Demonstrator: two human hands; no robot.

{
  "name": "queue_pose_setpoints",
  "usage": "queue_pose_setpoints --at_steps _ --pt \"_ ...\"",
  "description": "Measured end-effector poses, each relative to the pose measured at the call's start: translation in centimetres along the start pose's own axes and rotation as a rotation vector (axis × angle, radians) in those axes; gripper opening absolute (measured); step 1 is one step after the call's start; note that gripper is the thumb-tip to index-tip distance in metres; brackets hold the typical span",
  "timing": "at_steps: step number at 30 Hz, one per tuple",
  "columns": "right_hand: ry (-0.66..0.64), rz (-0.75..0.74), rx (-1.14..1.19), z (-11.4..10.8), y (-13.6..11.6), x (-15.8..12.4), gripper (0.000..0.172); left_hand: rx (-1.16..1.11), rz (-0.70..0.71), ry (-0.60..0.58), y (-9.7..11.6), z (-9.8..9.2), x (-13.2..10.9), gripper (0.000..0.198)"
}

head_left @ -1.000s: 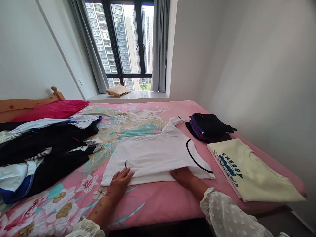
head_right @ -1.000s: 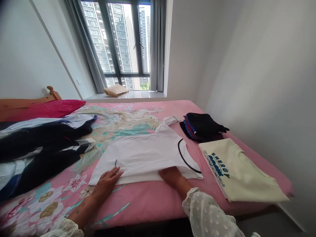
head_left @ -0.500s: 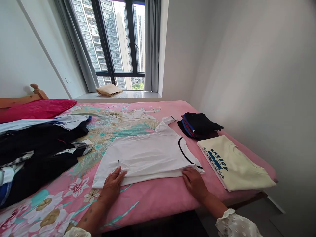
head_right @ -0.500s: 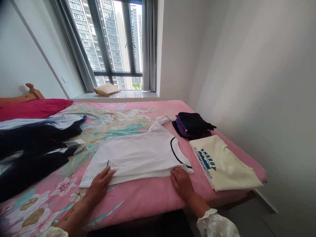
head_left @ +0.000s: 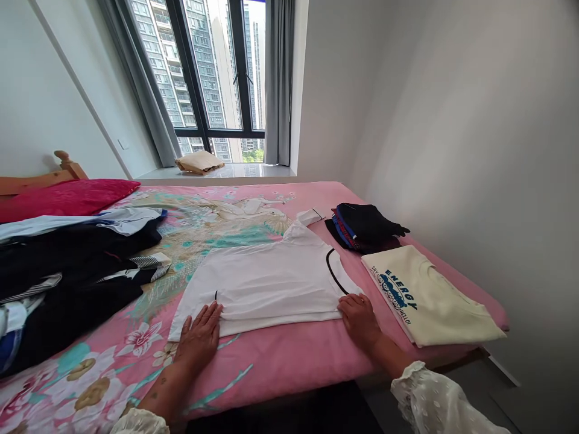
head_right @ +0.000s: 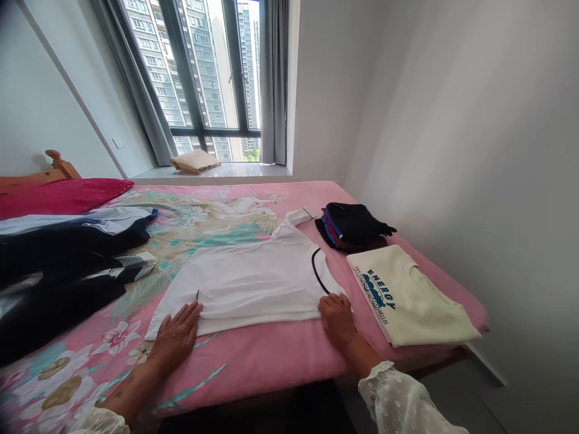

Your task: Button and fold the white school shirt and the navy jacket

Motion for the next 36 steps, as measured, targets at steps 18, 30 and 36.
queue_pose_setpoints --at_steps 18,30,36 --pt "-0.137 -0.171 0.185 0.0 -11.7 2.7 0.020 -0.163 0.012 -0.102 7.5 0.3 3.4 0.040" --pt "-0.285 0.039 0.045 3.6 -8.5 0.8 0.058 -0.170 0.001 -0.316 9.5 5.2 6.8 0.065" --pt "-0.058 -0.008 0.180 -0.4 -8.2 2.4 0.042 -0.338 0.373 -0.183 16.6 3.9 8.8 0.041"
Point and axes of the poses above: each hand's wrist, its own x-axis towards the middle knuckle, its own z-axis out of the palm, y = z × x, the point moved 7 cm from there along x, towards the middle knuckle, and after that the axes turned 9 degrees about -x, right-handed, at the moved point
